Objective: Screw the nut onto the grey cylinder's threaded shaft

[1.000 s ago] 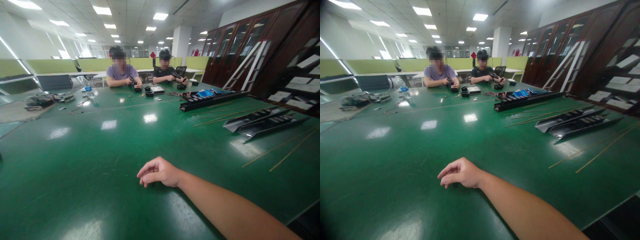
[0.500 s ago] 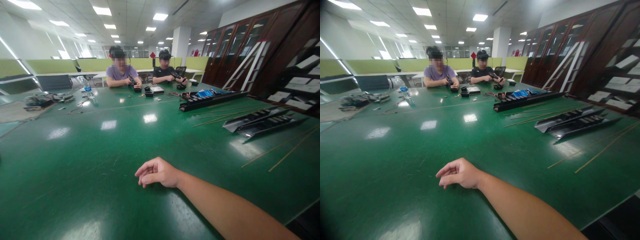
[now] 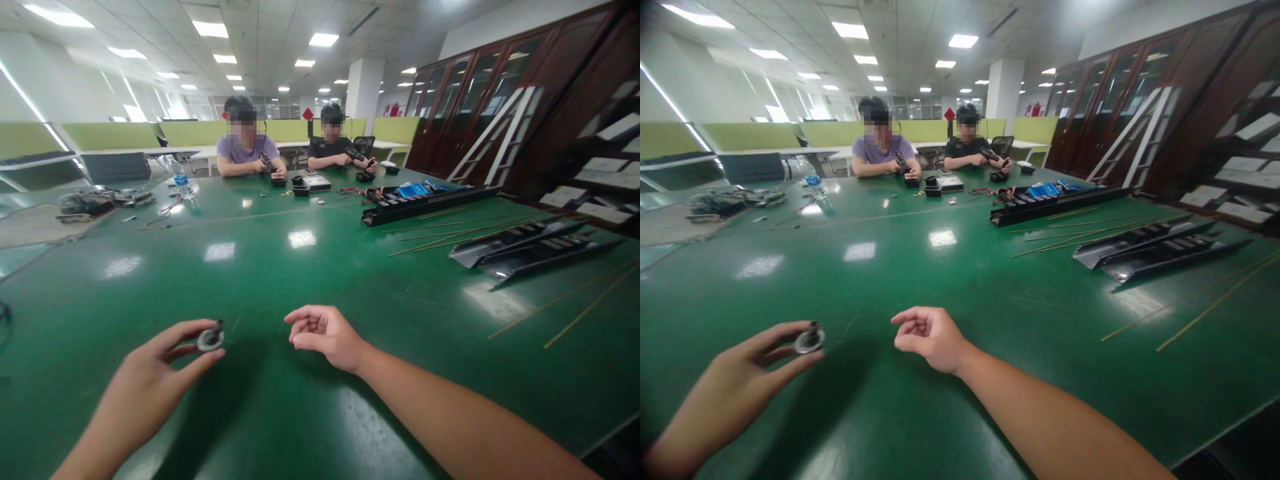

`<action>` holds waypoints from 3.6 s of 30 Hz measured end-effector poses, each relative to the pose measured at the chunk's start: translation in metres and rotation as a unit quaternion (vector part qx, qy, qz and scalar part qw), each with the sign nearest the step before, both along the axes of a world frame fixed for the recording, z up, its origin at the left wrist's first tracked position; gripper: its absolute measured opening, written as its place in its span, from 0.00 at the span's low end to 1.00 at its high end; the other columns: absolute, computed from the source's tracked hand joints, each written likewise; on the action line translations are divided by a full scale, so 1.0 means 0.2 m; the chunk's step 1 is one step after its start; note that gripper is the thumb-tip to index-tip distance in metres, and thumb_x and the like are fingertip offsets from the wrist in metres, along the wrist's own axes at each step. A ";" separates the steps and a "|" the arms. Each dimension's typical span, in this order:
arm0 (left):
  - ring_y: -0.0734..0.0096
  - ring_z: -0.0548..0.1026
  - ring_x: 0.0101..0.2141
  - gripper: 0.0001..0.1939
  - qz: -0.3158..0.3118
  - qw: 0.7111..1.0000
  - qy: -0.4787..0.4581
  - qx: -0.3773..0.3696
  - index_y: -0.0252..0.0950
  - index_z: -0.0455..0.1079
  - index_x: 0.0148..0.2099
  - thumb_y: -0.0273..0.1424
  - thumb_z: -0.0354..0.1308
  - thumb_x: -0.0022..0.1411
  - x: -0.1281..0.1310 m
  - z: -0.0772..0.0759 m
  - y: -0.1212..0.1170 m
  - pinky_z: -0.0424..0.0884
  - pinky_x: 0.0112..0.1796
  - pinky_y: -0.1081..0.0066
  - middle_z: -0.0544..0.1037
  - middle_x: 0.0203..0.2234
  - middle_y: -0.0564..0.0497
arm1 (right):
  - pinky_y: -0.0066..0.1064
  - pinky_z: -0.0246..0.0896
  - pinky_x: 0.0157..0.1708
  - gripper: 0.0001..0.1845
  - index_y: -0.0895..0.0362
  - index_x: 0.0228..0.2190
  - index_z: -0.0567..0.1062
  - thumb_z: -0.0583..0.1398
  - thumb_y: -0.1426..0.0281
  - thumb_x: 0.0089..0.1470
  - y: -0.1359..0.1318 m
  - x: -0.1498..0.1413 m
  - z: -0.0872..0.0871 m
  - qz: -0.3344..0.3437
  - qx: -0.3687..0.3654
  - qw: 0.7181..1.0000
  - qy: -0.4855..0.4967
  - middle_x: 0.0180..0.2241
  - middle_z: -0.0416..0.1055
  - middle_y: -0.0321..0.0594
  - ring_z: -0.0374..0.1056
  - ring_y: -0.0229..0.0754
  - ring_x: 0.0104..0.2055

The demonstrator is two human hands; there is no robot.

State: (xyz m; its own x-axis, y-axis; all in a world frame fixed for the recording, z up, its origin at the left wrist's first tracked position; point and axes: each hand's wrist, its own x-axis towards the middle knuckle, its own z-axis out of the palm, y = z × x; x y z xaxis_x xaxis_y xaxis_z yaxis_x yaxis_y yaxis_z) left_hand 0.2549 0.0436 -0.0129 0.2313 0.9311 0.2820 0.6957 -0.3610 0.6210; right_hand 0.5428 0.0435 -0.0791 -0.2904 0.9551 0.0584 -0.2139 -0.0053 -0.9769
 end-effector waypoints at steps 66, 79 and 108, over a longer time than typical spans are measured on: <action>0.73 0.76 0.40 0.12 -0.176 0.978 -0.056 0.102 0.41 0.72 0.48 0.28 0.64 0.61 0.37 -0.28 0.06 0.71 0.43 0.75 0.77 0.39 0.53 | 0.28 0.61 0.33 0.07 0.56 0.33 0.83 0.67 0.71 0.48 -0.01 -0.01 0.02 -0.087 0.160 0.945 -0.270 0.30 0.77 0.38 0.71 0.39 0.32; 0.72 0.76 0.40 0.12 -0.170 0.976 -0.051 0.124 0.40 0.73 0.47 0.29 0.64 0.61 0.37 -0.28 0.06 0.73 0.42 0.75 0.77 0.39 0.52 | 0.28 0.60 0.32 0.07 0.58 0.33 0.83 0.67 0.71 0.48 -0.01 -0.01 0.03 -0.087 0.146 0.950 -0.261 0.29 0.76 0.38 0.69 0.38 0.31; 0.69 0.77 0.41 0.12 -0.157 0.977 -0.042 0.140 0.40 0.74 0.48 0.30 0.64 0.61 0.35 -0.27 0.07 0.74 0.43 0.71 0.78 0.40 0.49 | 0.28 0.59 0.29 0.08 0.57 0.33 0.83 0.67 0.69 0.48 0.00 0.00 0.04 -0.100 0.111 0.956 -0.254 0.28 0.76 0.38 0.66 0.38 0.29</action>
